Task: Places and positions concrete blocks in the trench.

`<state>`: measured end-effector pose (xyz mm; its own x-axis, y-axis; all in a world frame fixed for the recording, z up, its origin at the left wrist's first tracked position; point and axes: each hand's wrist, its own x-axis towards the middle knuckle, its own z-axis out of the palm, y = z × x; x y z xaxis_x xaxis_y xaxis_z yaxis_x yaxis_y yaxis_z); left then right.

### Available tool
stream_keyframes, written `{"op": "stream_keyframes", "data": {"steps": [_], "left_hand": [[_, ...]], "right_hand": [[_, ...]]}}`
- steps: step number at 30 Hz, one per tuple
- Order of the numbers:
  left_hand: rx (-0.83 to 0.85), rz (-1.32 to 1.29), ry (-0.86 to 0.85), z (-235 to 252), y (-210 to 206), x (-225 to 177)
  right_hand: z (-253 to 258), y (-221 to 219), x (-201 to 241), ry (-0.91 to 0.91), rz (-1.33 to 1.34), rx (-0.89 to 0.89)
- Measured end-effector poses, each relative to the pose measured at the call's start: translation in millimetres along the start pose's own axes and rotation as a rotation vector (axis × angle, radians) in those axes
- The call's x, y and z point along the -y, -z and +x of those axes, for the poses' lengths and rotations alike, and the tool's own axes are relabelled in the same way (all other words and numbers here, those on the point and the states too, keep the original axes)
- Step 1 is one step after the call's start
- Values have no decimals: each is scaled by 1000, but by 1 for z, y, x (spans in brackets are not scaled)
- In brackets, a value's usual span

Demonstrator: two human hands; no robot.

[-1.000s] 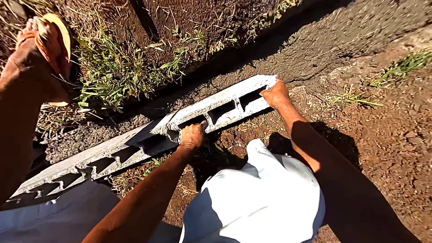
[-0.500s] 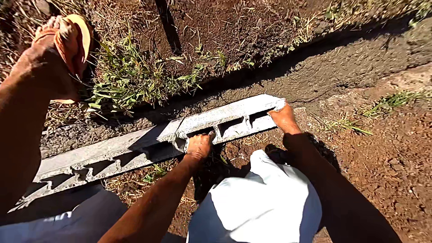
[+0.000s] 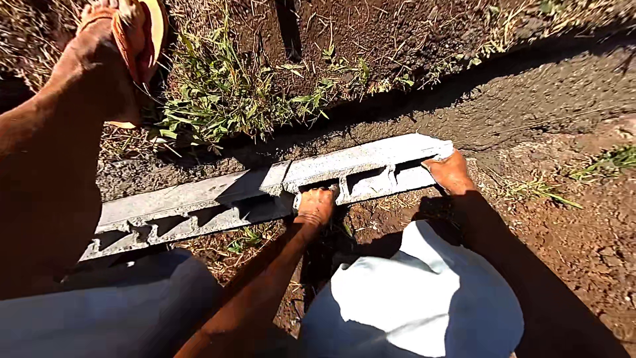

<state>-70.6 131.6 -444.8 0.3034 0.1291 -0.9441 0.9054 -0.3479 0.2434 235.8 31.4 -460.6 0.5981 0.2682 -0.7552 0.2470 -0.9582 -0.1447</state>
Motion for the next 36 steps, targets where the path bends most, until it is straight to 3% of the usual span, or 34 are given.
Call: {"op": "stream_keyframes", "data": {"steps": [8,15,24,27,28,29,30,31,36], "left_hand": [[10,9,21,3,0,-6],[29,31,40,0,2,-5],[-70,60,1,3,-8,2],[-60,83,18,3,-5,1],[-50,92,28,3,-4,0],[-43,98,39,3,-3,-1],[-40,112,52,3,-3,-2],[-40,123,62,4,-4,-1],[-49,135,52,5,-2,0]], "right_hand": [[1,4,-9,-4,16,13],[5,-1,9,-30,15,-13],[9,-3,12,-11,5,-28],[-11,-2,16,49,-22,-112],[-28,14,33,-14,-95,-12],[-31,47,64,-236,-201,372],[-29,11,31,-16,-96,-26],[-13,-5,15,32,-24,-117],[5,-3,21,-62,11,-14]]}}
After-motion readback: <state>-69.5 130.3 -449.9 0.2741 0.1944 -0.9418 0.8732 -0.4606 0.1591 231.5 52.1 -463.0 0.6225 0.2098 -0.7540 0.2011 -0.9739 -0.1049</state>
